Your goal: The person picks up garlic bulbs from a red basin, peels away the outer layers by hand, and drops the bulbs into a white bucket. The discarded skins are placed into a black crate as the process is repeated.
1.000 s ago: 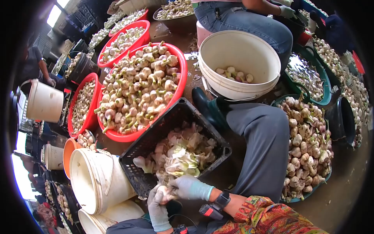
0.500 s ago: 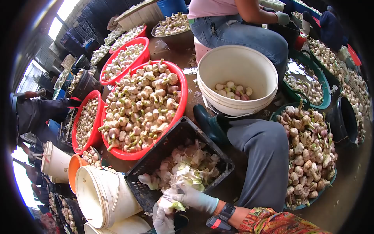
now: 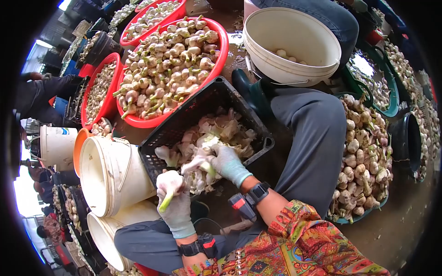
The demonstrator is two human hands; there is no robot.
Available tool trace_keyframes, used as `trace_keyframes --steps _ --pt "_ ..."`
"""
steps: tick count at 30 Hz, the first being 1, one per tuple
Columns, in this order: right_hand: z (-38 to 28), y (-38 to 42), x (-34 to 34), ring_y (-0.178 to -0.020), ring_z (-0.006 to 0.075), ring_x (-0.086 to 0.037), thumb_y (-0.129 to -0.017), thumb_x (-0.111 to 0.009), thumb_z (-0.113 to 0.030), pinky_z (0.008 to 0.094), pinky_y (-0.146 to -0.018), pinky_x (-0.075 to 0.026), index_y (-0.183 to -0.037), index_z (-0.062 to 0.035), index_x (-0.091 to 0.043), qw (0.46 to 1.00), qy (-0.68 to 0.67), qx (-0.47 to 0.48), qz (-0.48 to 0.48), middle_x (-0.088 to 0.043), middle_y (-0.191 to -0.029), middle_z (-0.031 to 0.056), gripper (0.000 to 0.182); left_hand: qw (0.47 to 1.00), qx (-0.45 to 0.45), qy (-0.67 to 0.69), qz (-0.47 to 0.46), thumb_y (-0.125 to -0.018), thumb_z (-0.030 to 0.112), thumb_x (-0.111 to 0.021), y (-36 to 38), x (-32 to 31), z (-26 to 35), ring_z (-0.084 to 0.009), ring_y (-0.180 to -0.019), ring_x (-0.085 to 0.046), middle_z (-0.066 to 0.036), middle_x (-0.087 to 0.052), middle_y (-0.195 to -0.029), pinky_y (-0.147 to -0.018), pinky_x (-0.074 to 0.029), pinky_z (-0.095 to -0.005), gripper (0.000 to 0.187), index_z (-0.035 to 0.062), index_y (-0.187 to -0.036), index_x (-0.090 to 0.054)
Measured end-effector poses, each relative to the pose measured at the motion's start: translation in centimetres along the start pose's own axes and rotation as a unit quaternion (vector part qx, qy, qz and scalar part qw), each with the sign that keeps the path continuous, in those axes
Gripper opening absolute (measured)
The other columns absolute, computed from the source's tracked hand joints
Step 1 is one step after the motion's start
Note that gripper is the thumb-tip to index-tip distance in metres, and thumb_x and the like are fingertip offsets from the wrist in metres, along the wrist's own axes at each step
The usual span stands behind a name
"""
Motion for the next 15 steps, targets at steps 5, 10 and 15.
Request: trace_keyframes --steps 5,10,15 --pt "-5.9 3.5 3.2 -0.086 0.0302 -0.065 -0.078 -0.07 -0.028 0.0367 -0.075 -0.051 -0.107 -0.0052 -0.063 0.968 0.206 0.085 0.117 -0.066 -0.093 0.019 0.038 0.894 0.061 0.436 -0.08 -0.094 0.026 -0.054 -0.2 -0.6 -0.6 -0.0273 -0.105 -0.053 -0.014 -0.057 -0.11 -0.094 -0.043 -0.0381 0.029 -0.0001 -0.108 -0.053" --pt "-7.9 4.4 -1.6 -0.076 0.028 -0.066 -0.078 -0.072 -0.031 0.0365 -0.071 -0.051 -0.096 -0.0001 -0.065 0.987 -0.088 0.096 -0.091 -0.067 -0.082 0.0173 0.036 0.939 0.067 0.333 -0.046 -0.092 0.018 -0.056 0.0 -1.1 -2.3 -0.0277 -0.11 -0.052 -0.016 -0.054 -0.117 -0.097 -0.041 -0.0385 0.034 -0.003 -0.118 -0.05" --pt "-5.7 3.8 -2.6 -0.075 0.0341 -0.064 -0.078 -0.067 -0.023 0.0384 -0.068 -0.051 -0.091 0.0028 -0.064 0.989 -0.117 0.037 -0.087 -0.064 -0.078 0.0222 0.029 0.964 0.028 0.265 -0.027 -0.085 0.011 -0.063 -0.3 -1.6 -2.4 -0.0247 -0.108 -0.053 -0.015 -0.054 -0.117 -0.1 -0.039 -0.0369 0.043 -0.0001 -0.122 -0.045"
Point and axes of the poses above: each hand's wrist, its own y-axis away from the middle knuckle, its own x-axis out of the back of the hand, z = x × y, the point moved 10 cm from there along -y, towards the middle knuckle
